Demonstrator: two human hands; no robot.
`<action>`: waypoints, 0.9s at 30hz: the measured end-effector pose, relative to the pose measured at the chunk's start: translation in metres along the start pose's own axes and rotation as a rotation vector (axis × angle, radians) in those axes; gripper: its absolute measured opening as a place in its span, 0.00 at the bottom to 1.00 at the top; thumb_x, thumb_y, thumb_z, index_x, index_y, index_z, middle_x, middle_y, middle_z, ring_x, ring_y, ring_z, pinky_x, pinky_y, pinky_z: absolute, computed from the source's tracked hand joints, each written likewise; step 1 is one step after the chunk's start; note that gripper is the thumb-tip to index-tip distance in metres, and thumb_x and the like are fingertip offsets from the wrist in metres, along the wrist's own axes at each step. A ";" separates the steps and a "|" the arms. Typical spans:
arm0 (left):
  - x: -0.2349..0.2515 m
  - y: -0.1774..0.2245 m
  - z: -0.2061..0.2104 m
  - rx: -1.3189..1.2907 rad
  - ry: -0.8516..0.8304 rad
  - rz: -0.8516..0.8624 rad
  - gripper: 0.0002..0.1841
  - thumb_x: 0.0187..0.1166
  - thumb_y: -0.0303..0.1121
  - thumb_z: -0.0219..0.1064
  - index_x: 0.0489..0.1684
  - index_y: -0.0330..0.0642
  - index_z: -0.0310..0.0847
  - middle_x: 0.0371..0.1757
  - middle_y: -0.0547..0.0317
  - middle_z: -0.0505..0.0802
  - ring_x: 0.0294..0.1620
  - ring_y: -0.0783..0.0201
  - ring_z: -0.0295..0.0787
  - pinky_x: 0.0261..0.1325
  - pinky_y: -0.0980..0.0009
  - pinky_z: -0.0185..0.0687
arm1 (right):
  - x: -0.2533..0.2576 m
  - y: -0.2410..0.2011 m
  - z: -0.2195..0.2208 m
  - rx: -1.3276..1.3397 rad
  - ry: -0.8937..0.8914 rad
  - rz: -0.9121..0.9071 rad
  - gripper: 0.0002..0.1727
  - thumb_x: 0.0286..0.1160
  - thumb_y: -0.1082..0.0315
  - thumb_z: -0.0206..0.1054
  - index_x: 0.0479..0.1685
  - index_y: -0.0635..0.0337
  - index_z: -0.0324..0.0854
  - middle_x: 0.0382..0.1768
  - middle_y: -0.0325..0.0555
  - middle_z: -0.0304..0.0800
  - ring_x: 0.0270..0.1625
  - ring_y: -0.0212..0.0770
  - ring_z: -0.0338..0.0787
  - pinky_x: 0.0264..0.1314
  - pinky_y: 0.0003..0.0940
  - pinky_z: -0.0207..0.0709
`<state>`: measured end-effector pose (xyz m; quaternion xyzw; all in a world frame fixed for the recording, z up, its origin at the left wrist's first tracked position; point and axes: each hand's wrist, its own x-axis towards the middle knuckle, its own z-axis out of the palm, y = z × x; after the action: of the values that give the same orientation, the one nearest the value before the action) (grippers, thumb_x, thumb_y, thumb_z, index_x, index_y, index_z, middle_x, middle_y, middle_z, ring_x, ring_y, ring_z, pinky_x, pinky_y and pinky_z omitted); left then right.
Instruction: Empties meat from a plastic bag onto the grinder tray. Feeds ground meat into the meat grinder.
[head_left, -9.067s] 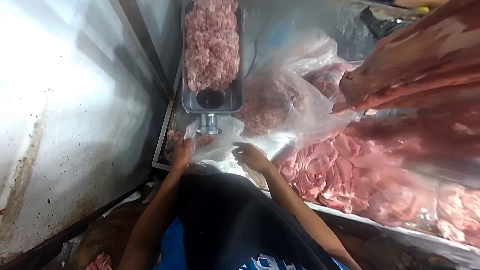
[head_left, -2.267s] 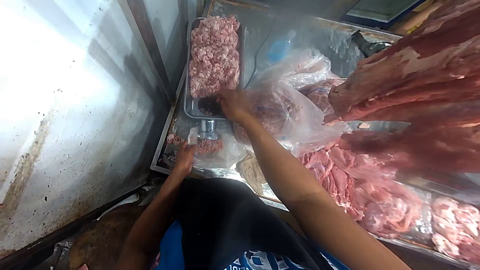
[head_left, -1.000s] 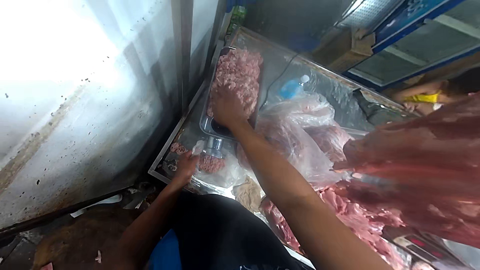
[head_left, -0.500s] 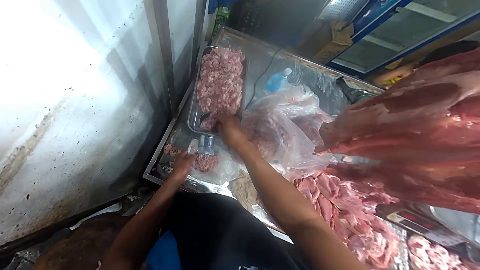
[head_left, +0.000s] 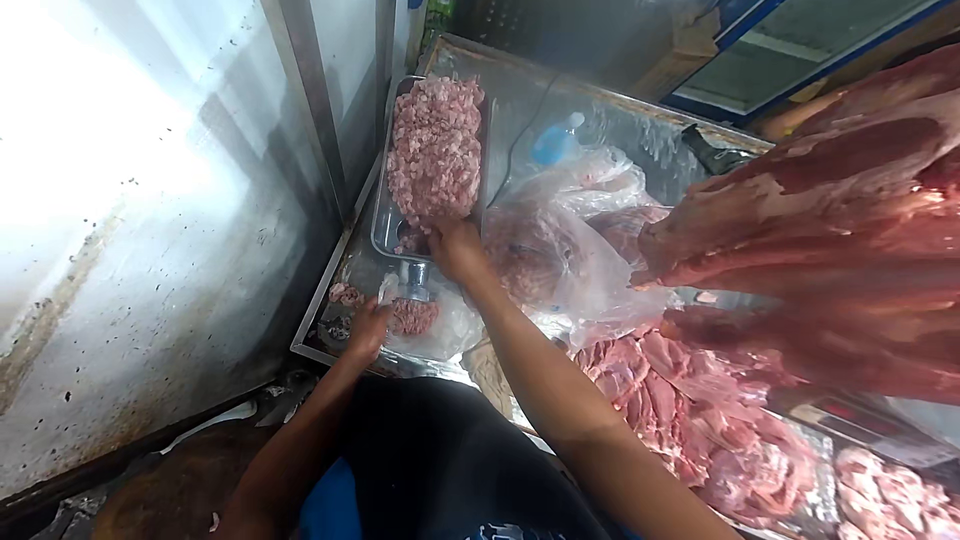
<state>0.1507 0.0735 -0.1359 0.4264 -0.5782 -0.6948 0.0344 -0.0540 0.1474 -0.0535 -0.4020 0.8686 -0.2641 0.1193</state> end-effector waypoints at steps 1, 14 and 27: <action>0.000 -0.001 -0.001 0.007 -0.001 0.006 0.16 0.85 0.30 0.60 0.66 0.36 0.81 0.56 0.47 0.90 0.53 0.61 0.88 0.56 0.60 0.86 | 0.000 0.003 0.001 0.005 0.016 -0.038 0.15 0.82 0.70 0.59 0.58 0.60 0.89 0.57 0.53 0.92 0.60 0.53 0.92 0.65 0.55 0.84; 0.002 -0.006 -0.002 -0.009 -0.005 0.013 0.14 0.84 0.29 0.61 0.63 0.36 0.83 0.54 0.47 0.90 0.52 0.60 0.88 0.55 0.60 0.85 | 0.001 0.008 0.001 0.027 0.033 -0.079 0.13 0.77 0.73 0.60 0.50 0.60 0.91 0.53 0.53 0.92 0.65 0.52 0.88 0.70 0.51 0.80; 0.002 -0.001 0.001 0.024 -0.011 -0.010 0.15 0.85 0.32 0.62 0.65 0.38 0.83 0.54 0.47 0.91 0.53 0.60 0.88 0.56 0.59 0.86 | 0.002 0.007 -0.003 0.132 0.059 -0.032 0.12 0.80 0.71 0.64 0.56 0.60 0.89 0.53 0.51 0.92 0.59 0.46 0.91 0.69 0.46 0.82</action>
<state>0.1494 0.0735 -0.1375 0.4258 -0.5845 -0.6903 0.0230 -0.0608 0.1508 -0.0543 -0.3991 0.8458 -0.3346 0.1156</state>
